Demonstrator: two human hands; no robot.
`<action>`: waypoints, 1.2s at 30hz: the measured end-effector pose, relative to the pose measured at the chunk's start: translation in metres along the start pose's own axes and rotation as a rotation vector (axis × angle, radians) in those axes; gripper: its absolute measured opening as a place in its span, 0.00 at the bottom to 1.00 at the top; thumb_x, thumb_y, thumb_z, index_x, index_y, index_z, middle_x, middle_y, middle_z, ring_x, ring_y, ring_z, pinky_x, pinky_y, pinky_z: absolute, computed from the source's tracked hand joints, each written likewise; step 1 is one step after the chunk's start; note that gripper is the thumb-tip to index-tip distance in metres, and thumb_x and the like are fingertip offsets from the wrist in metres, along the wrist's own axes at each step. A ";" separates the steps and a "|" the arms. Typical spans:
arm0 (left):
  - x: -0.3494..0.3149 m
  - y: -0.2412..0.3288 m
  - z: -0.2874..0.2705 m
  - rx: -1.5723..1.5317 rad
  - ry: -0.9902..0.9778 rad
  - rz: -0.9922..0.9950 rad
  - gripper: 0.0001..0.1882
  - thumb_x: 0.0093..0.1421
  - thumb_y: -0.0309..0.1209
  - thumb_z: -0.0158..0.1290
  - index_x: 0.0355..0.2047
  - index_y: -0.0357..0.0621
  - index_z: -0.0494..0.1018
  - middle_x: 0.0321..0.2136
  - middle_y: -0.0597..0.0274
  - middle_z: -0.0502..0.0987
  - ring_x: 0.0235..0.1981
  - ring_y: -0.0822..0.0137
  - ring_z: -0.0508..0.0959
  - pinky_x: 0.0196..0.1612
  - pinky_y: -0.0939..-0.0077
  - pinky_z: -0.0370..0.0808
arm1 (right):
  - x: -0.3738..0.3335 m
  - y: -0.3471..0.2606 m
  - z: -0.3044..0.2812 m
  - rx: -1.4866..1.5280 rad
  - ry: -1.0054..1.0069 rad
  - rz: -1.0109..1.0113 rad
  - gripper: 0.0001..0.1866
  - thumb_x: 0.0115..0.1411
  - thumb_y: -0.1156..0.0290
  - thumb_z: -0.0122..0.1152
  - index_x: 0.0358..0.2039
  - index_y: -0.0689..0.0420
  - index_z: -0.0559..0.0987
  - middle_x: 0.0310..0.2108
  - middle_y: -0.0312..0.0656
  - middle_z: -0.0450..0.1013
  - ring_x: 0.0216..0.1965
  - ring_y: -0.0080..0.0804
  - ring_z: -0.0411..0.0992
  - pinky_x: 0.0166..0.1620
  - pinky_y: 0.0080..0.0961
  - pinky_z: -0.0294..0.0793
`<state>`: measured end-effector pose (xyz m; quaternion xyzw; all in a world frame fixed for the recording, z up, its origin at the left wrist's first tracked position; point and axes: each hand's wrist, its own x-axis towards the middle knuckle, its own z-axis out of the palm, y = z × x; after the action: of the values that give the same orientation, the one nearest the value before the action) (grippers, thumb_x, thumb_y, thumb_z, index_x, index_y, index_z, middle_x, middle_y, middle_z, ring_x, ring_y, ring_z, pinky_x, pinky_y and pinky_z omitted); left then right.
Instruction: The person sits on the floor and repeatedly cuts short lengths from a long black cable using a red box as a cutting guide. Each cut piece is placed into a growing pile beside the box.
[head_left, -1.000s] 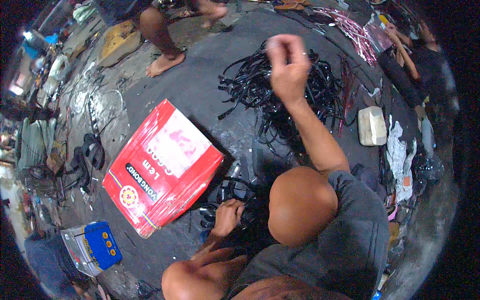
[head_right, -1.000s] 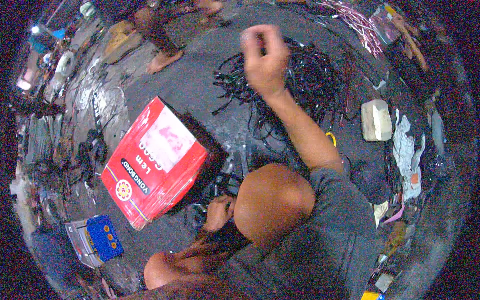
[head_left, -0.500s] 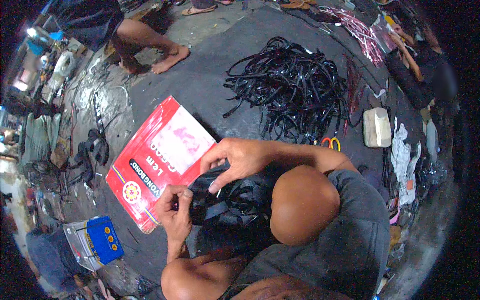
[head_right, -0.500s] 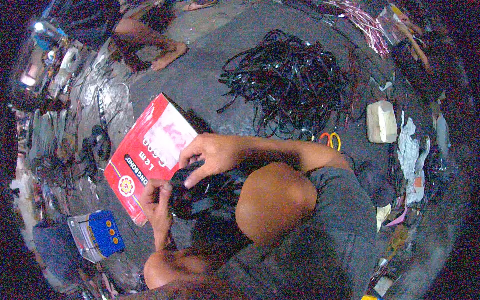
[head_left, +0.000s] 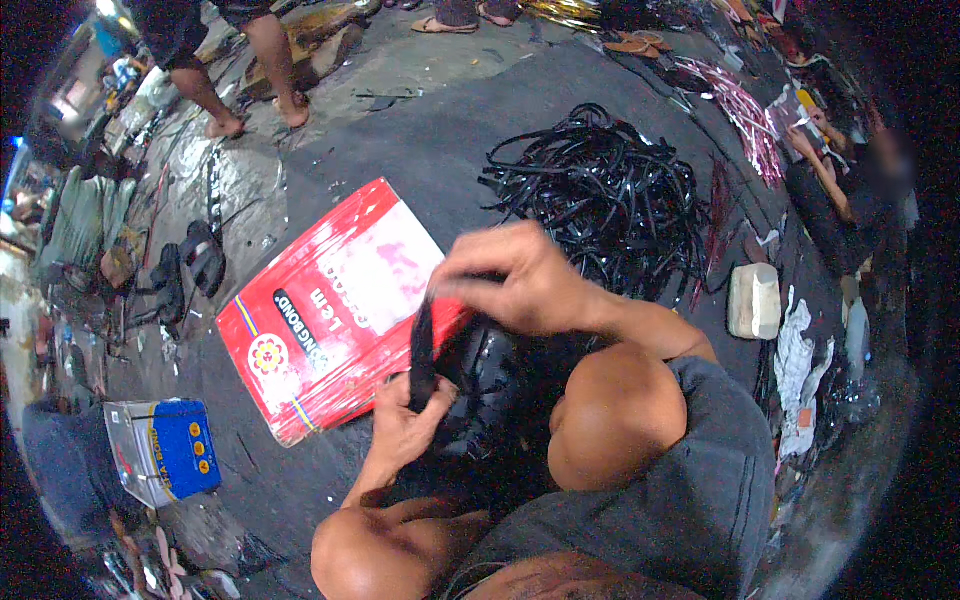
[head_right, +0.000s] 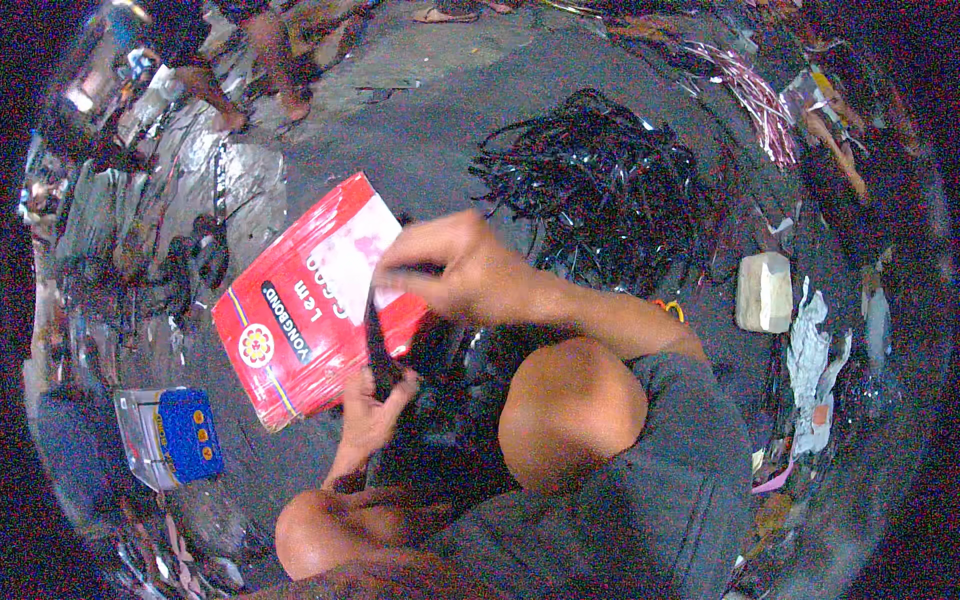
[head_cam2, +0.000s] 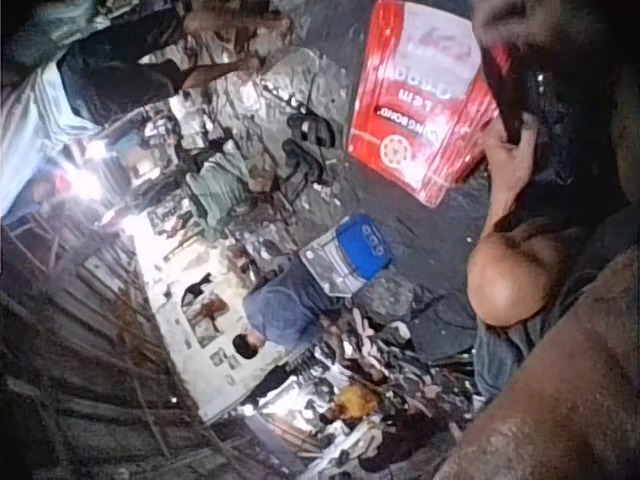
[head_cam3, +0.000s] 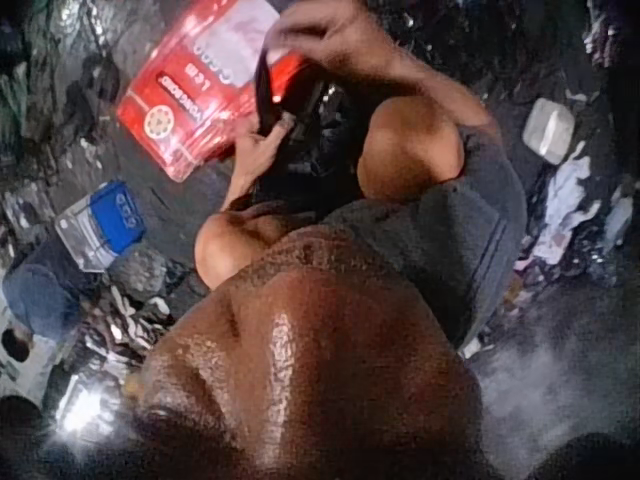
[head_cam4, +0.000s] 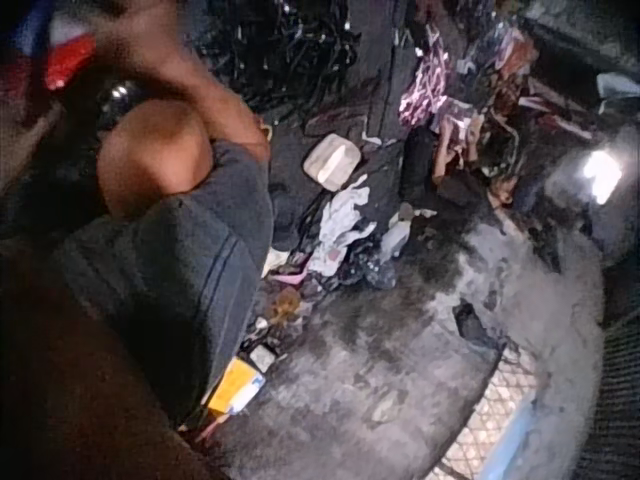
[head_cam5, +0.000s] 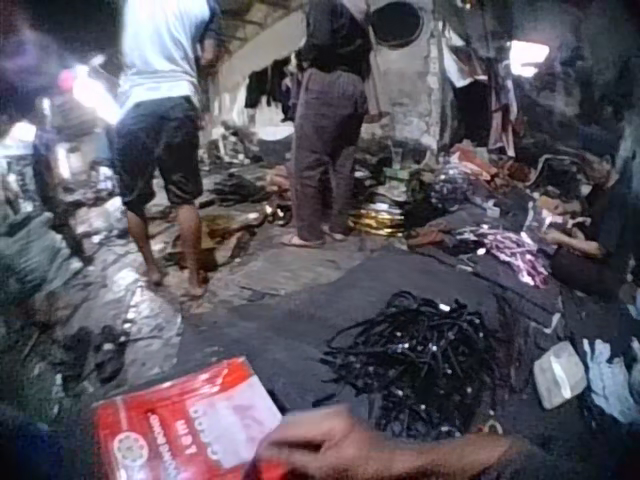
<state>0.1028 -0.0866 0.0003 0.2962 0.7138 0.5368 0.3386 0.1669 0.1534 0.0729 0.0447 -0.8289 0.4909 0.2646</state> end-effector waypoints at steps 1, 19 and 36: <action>0.002 -0.006 0.005 0.066 -0.045 0.061 0.03 0.56 0.24 0.59 0.30 0.38 0.77 0.26 0.65 0.78 0.28 0.75 0.76 0.34 0.77 0.73 | 0.005 -0.006 -0.013 -0.074 0.051 0.013 0.06 0.54 0.72 0.69 0.31 0.59 0.83 0.29 0.45 0.79 0.31 0.37 0.79 0.36 0.27 0.76; 0.025 0.025 0.019 0.271 -0.120 0.530 0.54 0.44 0.26 0.69 0.69 0.42 0.51 0.63 0.44 0.63 0.61 0.52 0.68 0.63 0.61 0.66 | -0.004 -0.025 -0.035 -0.405 -0.562 0.052 0.18 0.50 0.70 0.70 0.41 0.55 0.76 0.39 0.46 0.75 0.42 0.50 0.76 0.43 0.39 0.76; -0.051 -0.001 -0.265 0.188 0.376 -0.244 0.09 0.62 0.32 0.56 0.28 0.39 0.77 0.18 0.67 0.77 0.17 0.78 0.72 0.21 0.83 0.67 | 0.063 0.080 -0.013 0.012 -0.425 0.607 0.12 0.56 0.62 0.68 0.32 0.60 0.83 0.24 0.35 0.78 0.29 0.22 0.74 0.34 0.27 0.73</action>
<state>-0.0790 -0.2766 0.0595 0.1328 0.8416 0.4688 0.2330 0.0911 0.2178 0.0452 -0.1008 -0.8380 0.5314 -0.0714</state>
